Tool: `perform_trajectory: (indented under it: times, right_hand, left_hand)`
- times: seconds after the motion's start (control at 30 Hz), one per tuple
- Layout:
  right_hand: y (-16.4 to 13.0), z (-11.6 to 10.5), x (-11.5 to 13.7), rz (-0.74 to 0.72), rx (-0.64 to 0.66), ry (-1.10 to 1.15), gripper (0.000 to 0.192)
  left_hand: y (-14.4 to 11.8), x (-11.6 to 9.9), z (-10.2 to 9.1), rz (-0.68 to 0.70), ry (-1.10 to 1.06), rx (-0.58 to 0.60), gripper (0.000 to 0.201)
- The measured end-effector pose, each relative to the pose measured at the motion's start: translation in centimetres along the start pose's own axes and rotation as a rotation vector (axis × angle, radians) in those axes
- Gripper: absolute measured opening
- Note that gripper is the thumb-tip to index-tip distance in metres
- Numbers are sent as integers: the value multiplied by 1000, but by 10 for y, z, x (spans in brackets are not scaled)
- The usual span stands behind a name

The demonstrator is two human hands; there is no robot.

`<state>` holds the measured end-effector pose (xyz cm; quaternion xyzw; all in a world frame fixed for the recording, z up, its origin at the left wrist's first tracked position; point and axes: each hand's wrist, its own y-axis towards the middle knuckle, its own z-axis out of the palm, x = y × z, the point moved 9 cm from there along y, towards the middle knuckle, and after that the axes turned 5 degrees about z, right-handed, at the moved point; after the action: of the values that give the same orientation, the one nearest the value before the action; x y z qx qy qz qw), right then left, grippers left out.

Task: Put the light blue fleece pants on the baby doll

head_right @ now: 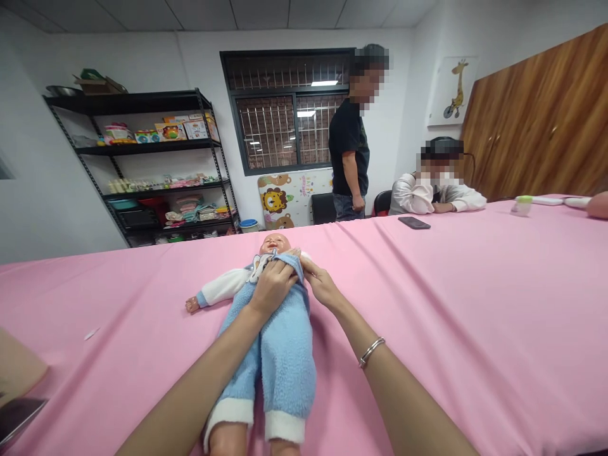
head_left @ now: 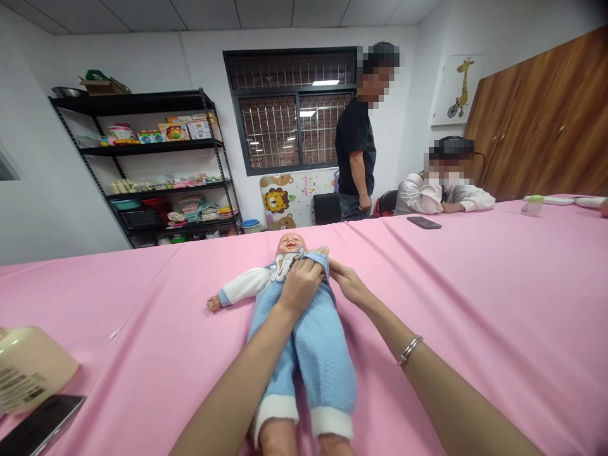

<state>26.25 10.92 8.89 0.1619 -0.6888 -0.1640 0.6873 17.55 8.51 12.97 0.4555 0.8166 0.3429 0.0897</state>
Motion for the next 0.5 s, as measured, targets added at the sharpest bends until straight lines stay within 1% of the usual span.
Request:
perform_trajectory:
  times: [0.03, 0.1, 0.2, 0.27, 0.37, 0.43, 0.5]
  right_hand:
    - [0, 4, 0, 15, 25, -2, 32]
    - [-2, 7, -3, 61, 34, 26, 24]
    - [-3, 8, -14, 168, 6, 179, 19]
    - [-4, 6, -22, 228, -37, 291, 20]
    - [-7, 0, -28, 267, -116, 404, 28]
    - [-8, -1, -27, 273, -131, 427, 33]
    - [-9, 0, -25, 270, -132, 415, 36]
  left_hand:
    - [0, -3, 1, 27, 2, 7, 44]
    - [1, -5, 3, 43, 23, 36, 45]
    - [2, -2, 9, -39, 75, 135, 45]
    - [2, 1, 14, -113, 98, 213, 43]
    - [2, 1, 15, -185, 116, 271, 28]
    - [3, 0, 15, -215, 133, 295, 21]
    - [3, 0, 16, -241, 147, 325, 21]
